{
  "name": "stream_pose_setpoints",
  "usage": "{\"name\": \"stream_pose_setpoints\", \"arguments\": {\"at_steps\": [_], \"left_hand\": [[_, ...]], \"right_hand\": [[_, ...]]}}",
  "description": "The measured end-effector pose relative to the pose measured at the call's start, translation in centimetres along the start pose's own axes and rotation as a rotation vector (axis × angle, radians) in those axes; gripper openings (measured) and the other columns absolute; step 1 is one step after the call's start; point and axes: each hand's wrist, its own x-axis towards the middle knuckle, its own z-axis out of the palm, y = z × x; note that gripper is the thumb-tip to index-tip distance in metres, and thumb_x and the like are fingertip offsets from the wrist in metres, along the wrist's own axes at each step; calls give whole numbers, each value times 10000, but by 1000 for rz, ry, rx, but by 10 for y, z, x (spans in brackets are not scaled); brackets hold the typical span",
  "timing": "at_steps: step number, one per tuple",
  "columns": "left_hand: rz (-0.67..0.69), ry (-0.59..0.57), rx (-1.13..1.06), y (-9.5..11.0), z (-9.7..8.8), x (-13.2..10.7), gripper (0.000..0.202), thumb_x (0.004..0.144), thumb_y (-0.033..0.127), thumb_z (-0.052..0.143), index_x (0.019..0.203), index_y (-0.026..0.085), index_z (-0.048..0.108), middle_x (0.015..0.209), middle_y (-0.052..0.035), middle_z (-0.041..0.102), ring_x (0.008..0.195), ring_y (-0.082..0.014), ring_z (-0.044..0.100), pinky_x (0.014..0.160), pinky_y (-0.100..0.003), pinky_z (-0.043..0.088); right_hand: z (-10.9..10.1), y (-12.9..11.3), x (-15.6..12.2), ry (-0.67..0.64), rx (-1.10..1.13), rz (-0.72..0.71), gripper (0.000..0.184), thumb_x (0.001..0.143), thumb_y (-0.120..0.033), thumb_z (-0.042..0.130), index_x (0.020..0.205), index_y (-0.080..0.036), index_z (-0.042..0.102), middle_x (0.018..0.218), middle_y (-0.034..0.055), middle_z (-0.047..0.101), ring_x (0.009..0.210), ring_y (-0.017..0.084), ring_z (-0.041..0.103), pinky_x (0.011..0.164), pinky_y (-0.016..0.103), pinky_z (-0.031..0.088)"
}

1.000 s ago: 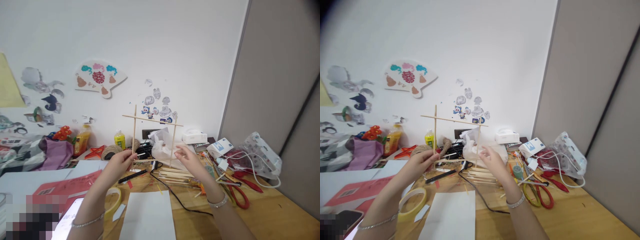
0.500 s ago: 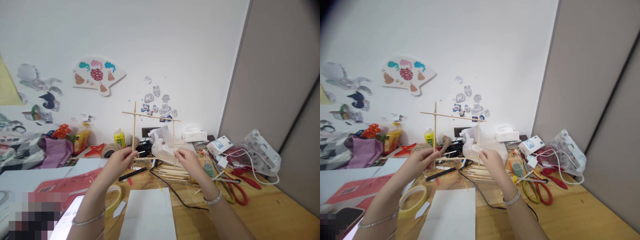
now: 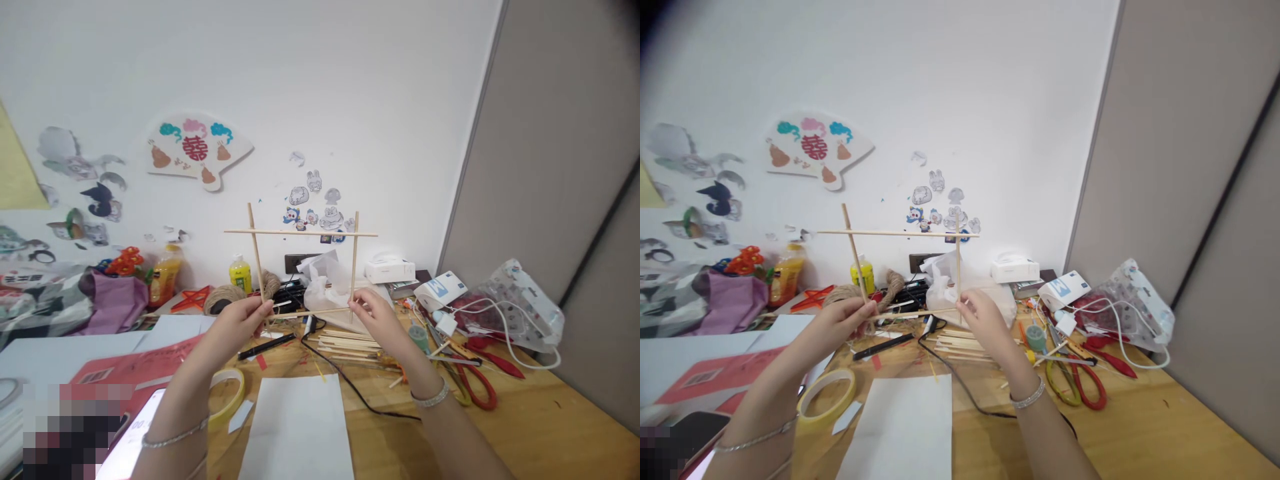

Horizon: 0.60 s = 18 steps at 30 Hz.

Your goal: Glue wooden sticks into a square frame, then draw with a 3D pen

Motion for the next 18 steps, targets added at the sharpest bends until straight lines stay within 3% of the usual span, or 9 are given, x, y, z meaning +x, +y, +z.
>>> {"name": "stream_pose_setpoints", "arguments": {"at_steps": [4,9,13,18], "left_hand": [[-29,-73,-9,-3,0,1,458,805,593,371,678,189,547,479,51,449,470,-148,437,493,-265,346],[37,-123,61,-7,-2,2,347,748,519,539,743,185,637,699,-9,639,666,-194,565,588,-266,391],[10,-77,136,-8,0,4,353,762,514,523,721,187,652,647,-8,631,638,-196,564,565,-264,385],[47,-157,69,-11,4,5,368,721,540,579,711,178,645,640,-4,620,618,-187,557,556,-258,400]], "right_hand": [[-1,-1,-1,-24,50,12,155,868,-284,458,751,-211,529,699,2,594,684,167,563,645,272,422],[-2,-4,-1,-40,80,34,147,862,-281,447,747,-214,510,697,-4,585,671,156,566,632,259,418],[-3,-4,-2,-40,74,45,145,859,-277,441,745,-214,502,696,0,583,675,162,554,631,266,405],[-5,-3,-2,-38,70,63,152,869,-278,428,758,-209,503,718,11,595,703,170,556,664,286,403]]}}
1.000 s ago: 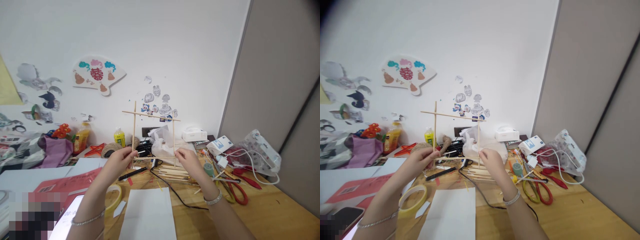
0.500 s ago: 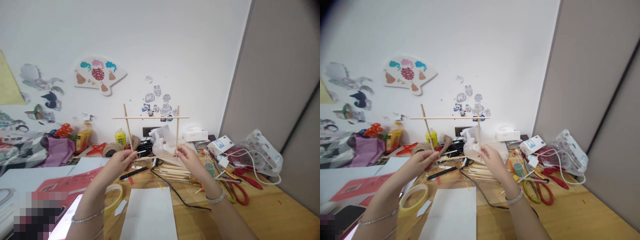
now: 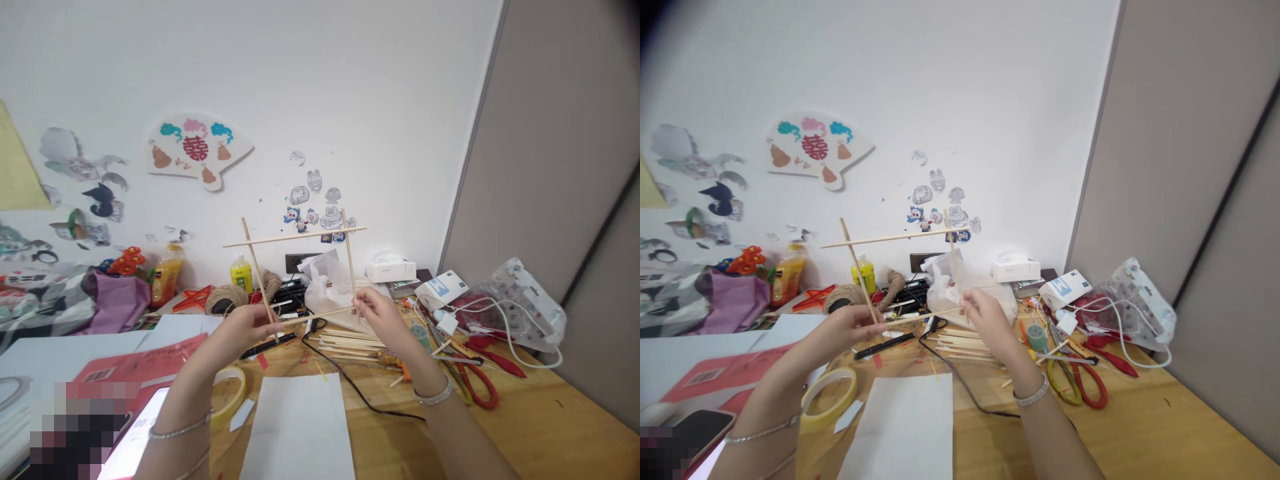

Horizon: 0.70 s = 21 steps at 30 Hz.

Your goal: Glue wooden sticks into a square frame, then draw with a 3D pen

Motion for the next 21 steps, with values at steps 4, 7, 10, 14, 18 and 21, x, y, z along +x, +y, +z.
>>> {"name": "stream_pose_setpoints", "arguments": {"at_steps": [4,7,10,14,18,21], "left_hand": [[4,-38,-32,-6,1,1,364,729,535,580,700,174,622,610,1,607,588,-180,559,533,-254,409],[2,-47,-83,-8,0,-1,354,746,528,570,690,179,593,592,5,602,568,-175,561,517,-255,416],[8,-88,-174,-6,0,-4,334,767,520,554,709,191,567,634,-7,636,604,-188,596,535,-267,445],[19,-134,-259,-1,1,-6,318,783,510,547,727,197,529,683,-14,652,626,-188,611,562,-280,470],[73,-163,-302,1,4,-4,279,798,474,554,790,196,532,752,-29,682,694,-191,629,617,-286,484],[89,-137,-280,1,4,-4,273,814,469,533,783,198,538,748,-36,697,697,-194,638,640,-295,491]], "right_hand": [[-3,0,-1,-50,14,8,132,867,-258,443,770,-207,517,746,10,613,744,172,577,694,292,418],[-4,2,-2,-154,77,17,50,845,-245,486,815,-216,512,794,6,629,807,175,612,714,288,446],[-4,5,-3,-224,164,52,23,838,-243,492,843,-222,498,832,11,630,850,181,626,748,302,455],[-5,7,-2,-207,193,86,41,836,-255,483,847,-217,488,784,5,625,775,176,618,723,313,450],[-9,8,-1,-189,191,73,46,832,-247,481,851,-209,497,761,-2,607,741,165,595,713,309,444],[-11,9,-1,-184,194,61,30,831,-232,481,841,-207,496,752,-2,601,733,161,584,707,304,441]]}}
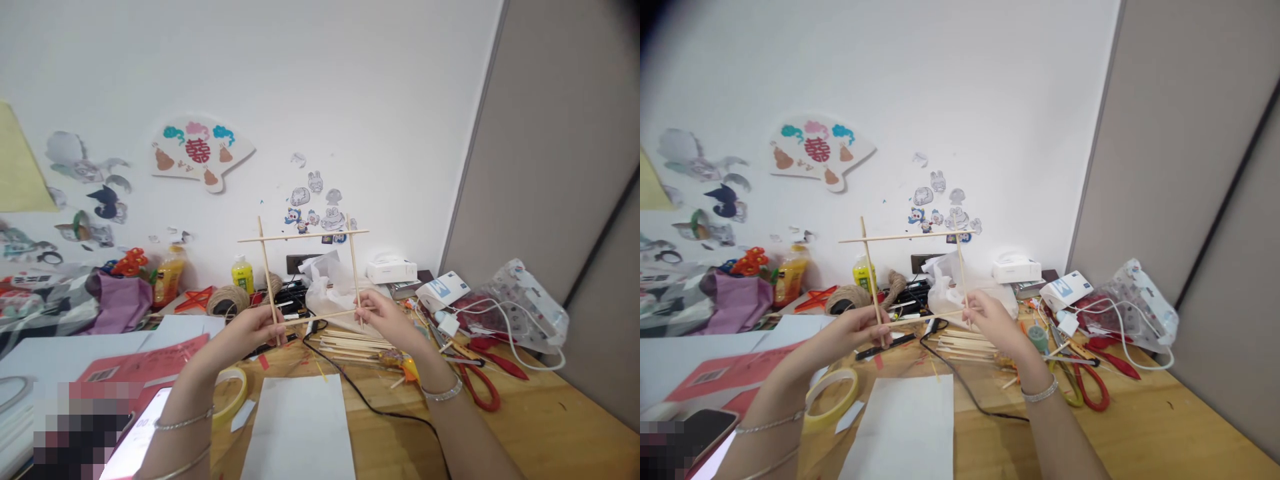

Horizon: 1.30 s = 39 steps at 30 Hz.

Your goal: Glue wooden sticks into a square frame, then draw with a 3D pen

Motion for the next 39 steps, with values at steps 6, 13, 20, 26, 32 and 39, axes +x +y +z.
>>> {"name": "stream_pose_setpoints", "arguments": {"at_steps": [6,13,20,26,32,39], "left_hand": [[-8,-4,35,5,-1,-2,292,809,482,526,747,197,534,719,-43,696,674,-199,649,622,-299,500],[5,-15,83,2,-1,0,299,820,496,507,765,203,537,735,-32,707,675,-194,653,620,-291,506],[5,3,98,8,-1,-2,285,821,473,516,743,200,550,719,-35,706,664,-196,656,619,-294,503],[-43,-19,-16,2,1,2,313,767,500,583,834,194,579,780,-43,720,739,-220,667,660,-313,514],[31,3,65,-3,0,2,305,824,485,515,761,192,569,758,-54,716,705,-206,661,653,-303,508],[-2,-10,29,-3,-1,3,329,784,507,568,780,181,612,784,-58,721,748,-226,672,683,-326,526]], "right_hand": [[0,0,0,1,-32,-31,25,833,-217,479,810,-209,484,745,-10,585,725,155,562,690,292,425],[-1,1,0,-6,-33,-35,60,834,-220,484,776,-209,473,708,-20,580,690,148,553,654,276,412],[-2,4,1,-12,-22,-48,67,845,-222,477,779,-212,473,709,-22,586,710,147,574,666,270,420],[-4,5,1,-13,-37,-50,32,837,-205,472,826,-205,502,723,-11,607,716,154,580,662,276,422],[-5,4,0,-19,-44,-48,35,839,-203,461,809,-212,475,718,-15,603,715,154,579,673,280,413],[-5,0,0,-52,-43,-36,42,841,-213,476,800,-213,486,698,-27,589,719,152,577,680,273,403]]}}
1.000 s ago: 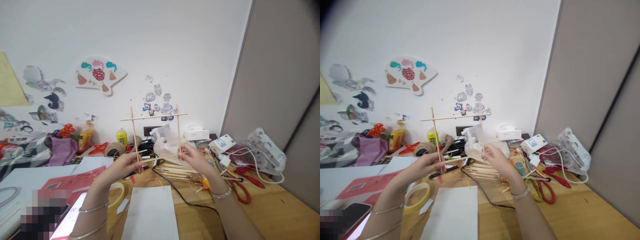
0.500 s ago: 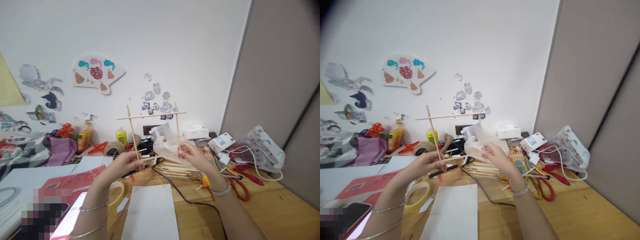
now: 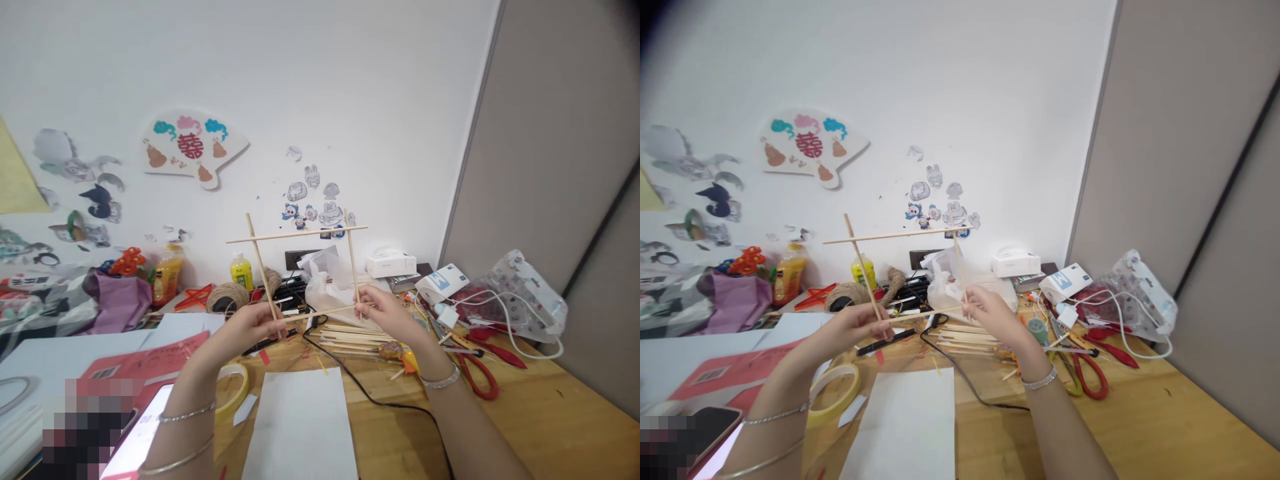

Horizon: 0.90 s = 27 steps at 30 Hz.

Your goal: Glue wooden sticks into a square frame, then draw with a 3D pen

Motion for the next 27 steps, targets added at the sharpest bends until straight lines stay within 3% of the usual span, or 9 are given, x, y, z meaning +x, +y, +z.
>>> {"name": "stream_pose_setpoints", "arguments": {"at_steps": [4,7,10,12,14,17,21,24,27], "left_hand": [[1,120,-98,4,-5,-3,424,693,501,678,958,173,632,972,-90,719,909,-265,662,798,-374,528],[71,368,-371,9,-8,-5,483,733,538,630,1032,159,599,976,-104,716,895,-255,670,806,-389,537],[170,634,-644,14,-6,-3,429,747,565,605,892,163,625,802,-58,720,679,-192,672,635,-318,566],[226,715,-753,18,-3,0,383,706,545,662,762,169,616,644,-11,680,505,-138,606,456,-234,504],[268,713,-808,24,0,1,353,700,504,691,684,165,596,555,15,628,405,-91,520,349,-177,386],[307,653,-835,34,4,0,329,741,466,671,685,148,607,542,17,604,368,-50,449,345,-156,322],[288,575,-803,44,10,-3,310,780,440,643,825,133,648,571,6,627,342,-26,407,350,-148,276],[250,533,-771,46,14,-3,315,791,441,629,845,131,651,576,6,627,340,-20,398,338,-143,218],[227,515,-768,46,18,-1,304,803,432,616,842,132,646,566,6,625,343,-18,394,346,-141,220]], "right_hand": [[1,1,0,-36,20,21,43,840,-228,490,802,-212,501,712,-19,605,728,158,591,675,271,420],[4,4,0,-69,48,42,41,829,-225,506,791,-211,500,746,-11,616,761,165,613,696,278,445],[9,6,0,-139,83,61,51,807,-248,553,799,-203,529,786,5,636,804,187,637,711,295,472],[13,6,1,-187,98,64,87,796,-277,589,801,-195,559,803,20,647,824,204,641,733,315,482],[15,4,1,-204,109,58,136,800,-321,606,839,-195,574,873,41,653,883,212,630,781,333,481],[14,-1,1,-76,244,8,309,807,-409,617,1038,-221,534,1040,71,633,1007,211,589,850,355,468],[7,-10,-3,113,530,-125,493,809,-479,625,1212,-255,448,1062,83,648,872,186,628,841,382,473],[2,-17,-8,103,563,-178,432,800,-497,632,1130,-232,546,923,70,690,796,189,638,762,358,495],[1,-21,-10,129,436,-152,292,803,-439,649,973,-203,633,770,39,686,718,173,621,692,317,492]]}}
